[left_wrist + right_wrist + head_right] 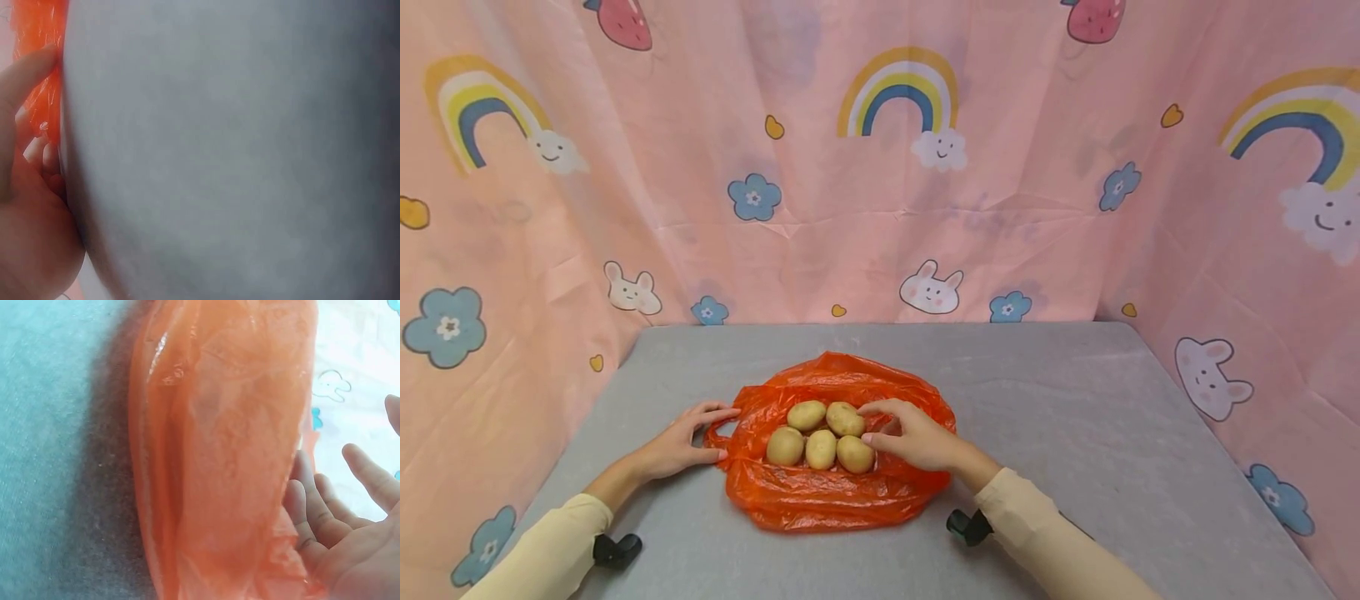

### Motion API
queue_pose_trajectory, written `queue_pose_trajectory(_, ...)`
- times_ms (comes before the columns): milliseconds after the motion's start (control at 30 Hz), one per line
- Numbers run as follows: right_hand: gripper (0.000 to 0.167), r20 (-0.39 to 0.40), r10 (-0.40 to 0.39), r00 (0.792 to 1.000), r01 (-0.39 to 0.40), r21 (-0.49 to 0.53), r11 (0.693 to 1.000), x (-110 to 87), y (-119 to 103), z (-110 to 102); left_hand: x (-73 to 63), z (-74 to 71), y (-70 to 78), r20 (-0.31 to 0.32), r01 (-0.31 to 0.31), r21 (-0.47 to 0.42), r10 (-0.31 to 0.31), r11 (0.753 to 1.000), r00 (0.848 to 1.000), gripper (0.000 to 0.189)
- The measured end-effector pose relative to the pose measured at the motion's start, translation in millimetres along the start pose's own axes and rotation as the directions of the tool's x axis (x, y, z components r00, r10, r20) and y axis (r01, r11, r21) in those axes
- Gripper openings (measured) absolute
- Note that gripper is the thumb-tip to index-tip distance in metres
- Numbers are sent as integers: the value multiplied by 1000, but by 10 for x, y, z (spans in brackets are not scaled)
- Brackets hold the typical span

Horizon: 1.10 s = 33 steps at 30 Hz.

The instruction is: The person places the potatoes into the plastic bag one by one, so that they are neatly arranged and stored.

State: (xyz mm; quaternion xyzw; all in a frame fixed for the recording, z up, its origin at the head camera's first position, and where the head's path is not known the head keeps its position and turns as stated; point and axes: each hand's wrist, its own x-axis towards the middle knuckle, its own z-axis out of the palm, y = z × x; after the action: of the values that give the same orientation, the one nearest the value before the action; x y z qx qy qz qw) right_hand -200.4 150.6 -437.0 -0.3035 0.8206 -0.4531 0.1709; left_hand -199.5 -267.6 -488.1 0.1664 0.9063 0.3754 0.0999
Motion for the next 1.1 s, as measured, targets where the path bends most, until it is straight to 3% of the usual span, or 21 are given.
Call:
queue_pose_trajectory(200,41,2,-45,999,45,12,999,-4,-13,-43,8,6,20,-1,-9,5,9,1000,1000,65)
queue_pose_trajectory(733,42,-54,-51,997,52,19,998,-55,-50,-130,-26,3,20,0,10,11,-10,1000,1000,64)
queue_pose_trajectory(1100,43,-78,-78,994,86,99,991,-48,-22,-152,-8,4,30,-4,-11,14,11,1000,1000,63)
